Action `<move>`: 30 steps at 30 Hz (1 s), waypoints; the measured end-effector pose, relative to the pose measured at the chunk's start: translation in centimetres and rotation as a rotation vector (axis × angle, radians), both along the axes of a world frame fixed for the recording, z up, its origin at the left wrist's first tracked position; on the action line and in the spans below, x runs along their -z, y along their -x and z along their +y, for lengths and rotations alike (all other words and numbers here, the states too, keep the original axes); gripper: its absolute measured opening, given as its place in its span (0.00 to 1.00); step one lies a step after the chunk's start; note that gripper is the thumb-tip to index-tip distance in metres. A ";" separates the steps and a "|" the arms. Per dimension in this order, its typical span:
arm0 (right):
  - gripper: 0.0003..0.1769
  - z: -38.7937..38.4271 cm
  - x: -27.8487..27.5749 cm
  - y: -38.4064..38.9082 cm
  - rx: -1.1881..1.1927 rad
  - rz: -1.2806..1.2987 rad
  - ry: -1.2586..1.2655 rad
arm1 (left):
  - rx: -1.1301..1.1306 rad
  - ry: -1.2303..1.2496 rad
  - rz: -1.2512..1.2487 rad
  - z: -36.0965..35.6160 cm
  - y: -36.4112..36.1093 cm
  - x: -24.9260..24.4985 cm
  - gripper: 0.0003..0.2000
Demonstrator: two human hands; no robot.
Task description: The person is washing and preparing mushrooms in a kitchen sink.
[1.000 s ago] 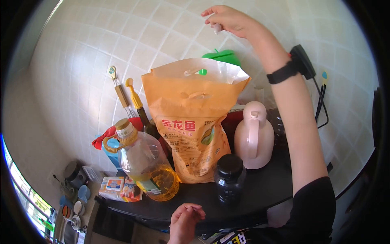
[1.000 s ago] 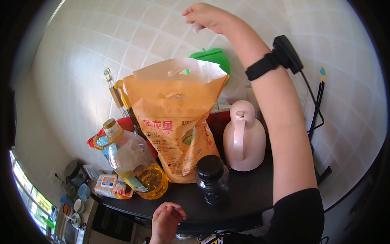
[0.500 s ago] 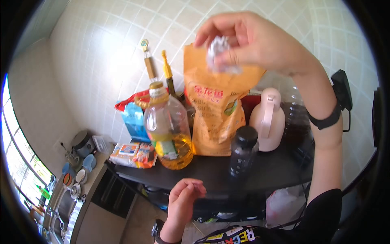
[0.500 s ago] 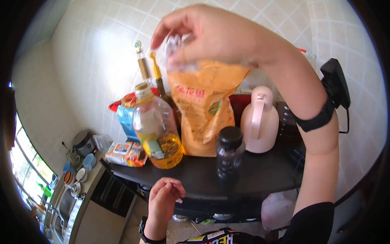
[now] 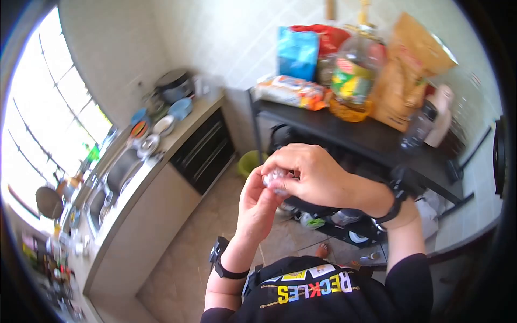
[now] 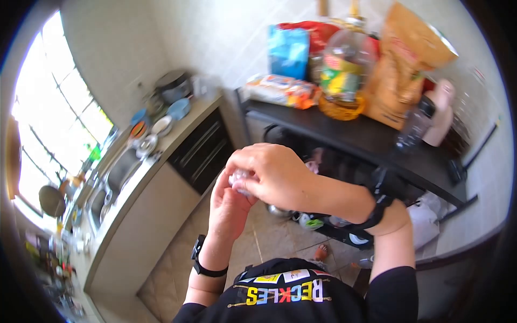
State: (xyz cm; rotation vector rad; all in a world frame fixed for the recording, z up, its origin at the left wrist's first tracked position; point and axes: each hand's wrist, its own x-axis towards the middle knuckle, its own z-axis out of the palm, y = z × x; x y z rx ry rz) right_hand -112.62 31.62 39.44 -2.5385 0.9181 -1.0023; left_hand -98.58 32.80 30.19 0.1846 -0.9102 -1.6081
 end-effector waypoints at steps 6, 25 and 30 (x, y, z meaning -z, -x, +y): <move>0.07 -2.6 7.6 -19.9 -0.305 -0.359 -0.656 | -0.549 -0.260 -0.167 3.4 -19.5 4.7 0.11; 0.07 -17.4 20.2 -44.9 -0.608 -0.306 -1.242 | -1.109 -0.591 -0.498 -0.8 -43.1 15.4 0.06; 0.10 -21.9 20.4 -53.6 -0.695 -0.281 -1.276 | -1.422 -0.500 -0.900 -5.7 -50.0 15.1 0.09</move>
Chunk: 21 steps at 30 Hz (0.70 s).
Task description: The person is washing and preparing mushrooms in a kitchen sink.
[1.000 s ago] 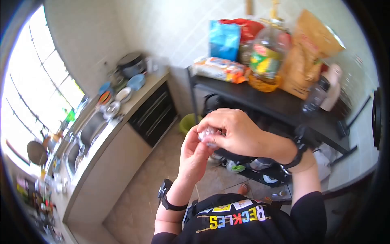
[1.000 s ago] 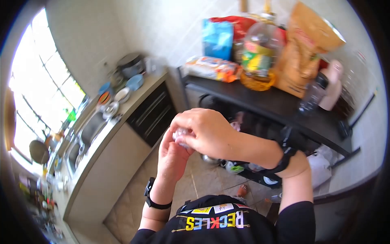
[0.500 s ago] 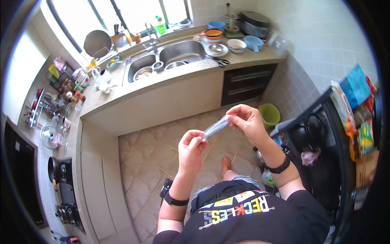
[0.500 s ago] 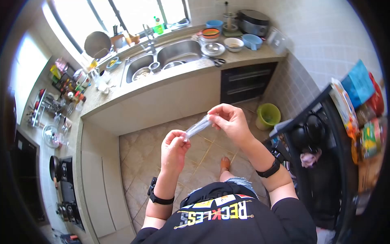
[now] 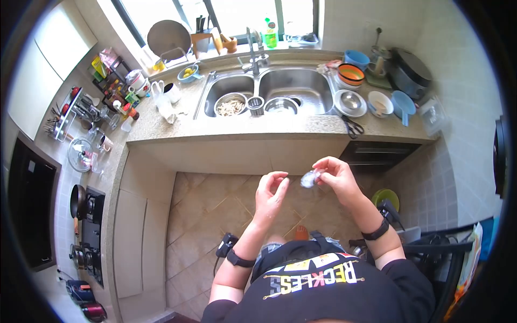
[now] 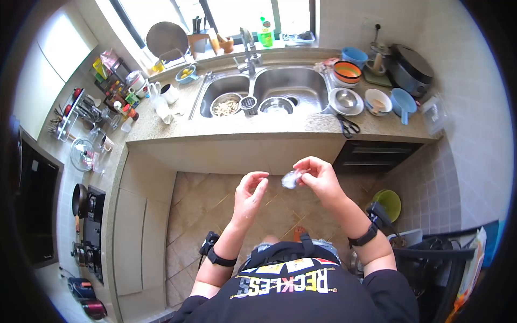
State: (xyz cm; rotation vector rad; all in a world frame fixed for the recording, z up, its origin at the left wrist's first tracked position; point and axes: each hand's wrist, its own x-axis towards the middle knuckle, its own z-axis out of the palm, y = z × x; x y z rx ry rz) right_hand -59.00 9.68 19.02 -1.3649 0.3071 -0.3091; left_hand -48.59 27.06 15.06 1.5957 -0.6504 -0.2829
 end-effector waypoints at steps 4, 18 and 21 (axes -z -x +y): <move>0.07 0.5 1.2 -8.2 -0.120 -0.017 -0.061 | 0.069 0.138 0.331 -2.5 -5.0 -3.8 0.07; 0.05 0.0 2.9 -27.4 0.076 0.184 -0.129 | 0.295 -0.003 0.513 -5.0 -29.6 -0.5 0.03; 0.05 -0.3 3.7 -29.7 0.144 0.199 -0.276 | 0.271 0.093 0.518 -6.1 -31.8 -0.1 0.05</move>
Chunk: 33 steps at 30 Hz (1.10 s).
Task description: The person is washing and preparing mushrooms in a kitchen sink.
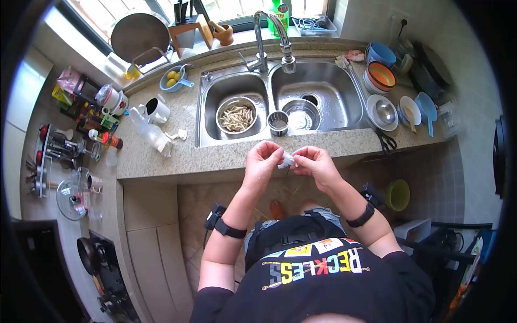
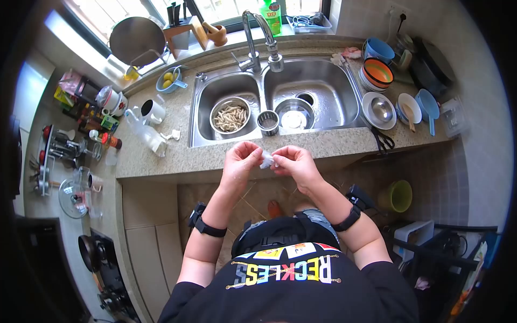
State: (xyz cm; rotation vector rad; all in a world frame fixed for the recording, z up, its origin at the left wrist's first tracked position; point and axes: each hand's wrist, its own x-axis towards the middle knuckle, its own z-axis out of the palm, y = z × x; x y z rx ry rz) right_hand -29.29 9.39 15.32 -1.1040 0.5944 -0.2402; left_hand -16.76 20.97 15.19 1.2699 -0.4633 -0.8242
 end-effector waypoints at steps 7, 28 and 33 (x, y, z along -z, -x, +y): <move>0.07 -2.1 2.0 -4.2 0.132 -0.041 -0.202 | 0.063 -0.295 -0.381 -2.8 -3.0 3.0 0.08; 0.10 -11.1 6.5 -7.9 -0.171 0.005 1.087 | 0.001 -0.392 -0.283 -8.4 -7.1 7.1 0.01; 0.13 -11.0 6.7 -10.0 -0.023 -0.019 1.195 | -0.023 -0.411 -0.628 -9.7 -7.0 6.2 0.11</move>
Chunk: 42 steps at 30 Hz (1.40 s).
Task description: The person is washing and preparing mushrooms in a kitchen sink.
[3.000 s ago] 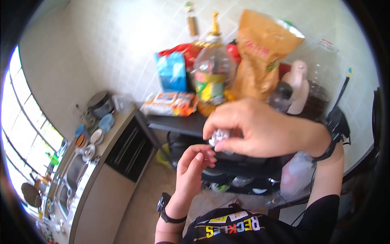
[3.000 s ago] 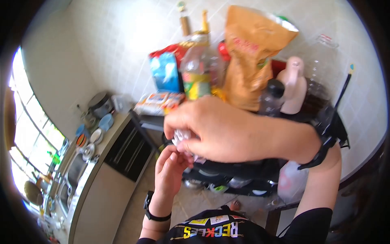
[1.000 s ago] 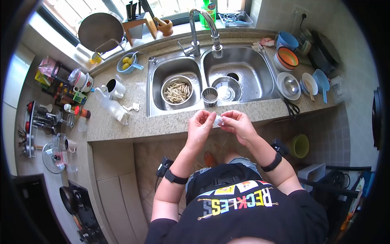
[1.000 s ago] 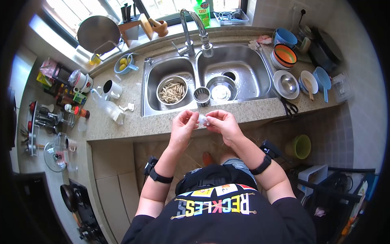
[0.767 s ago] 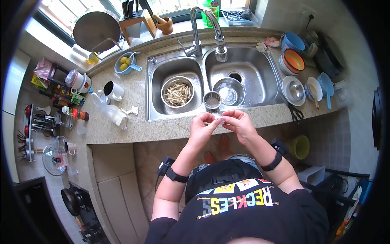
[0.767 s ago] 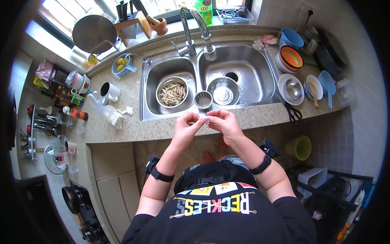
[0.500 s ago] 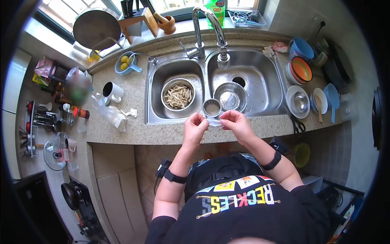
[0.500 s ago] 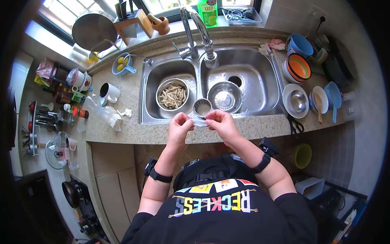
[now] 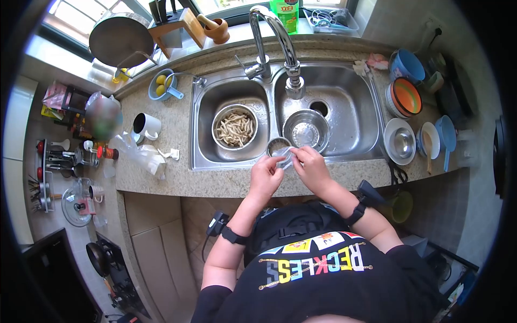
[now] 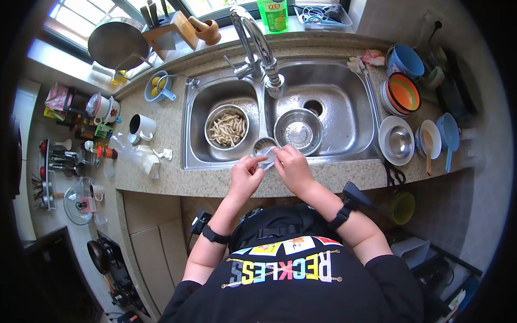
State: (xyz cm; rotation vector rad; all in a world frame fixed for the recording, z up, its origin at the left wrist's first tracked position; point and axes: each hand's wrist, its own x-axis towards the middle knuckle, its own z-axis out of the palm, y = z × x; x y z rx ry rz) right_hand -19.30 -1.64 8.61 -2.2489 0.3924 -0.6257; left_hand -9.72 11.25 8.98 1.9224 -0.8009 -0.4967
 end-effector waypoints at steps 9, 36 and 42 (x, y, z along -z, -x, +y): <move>0.25 1.7 0.9 -1.2 0.088 0.319 0.183 | -0.054 -0.043 -0.358 -0.9 -2.9 1.7 0.21; 0.28 1.3 5.4 -3.2 0.355 0.569 -0.100 | 0.110 -0.258 -0.148 -1.5 -6.8 8.2 0.29; 0.22 1.2 7.4 -2.8 0.361 0.403 -0.256 | 0.134 -0.174 0.165 -0.9 -8.2 10.6 0.24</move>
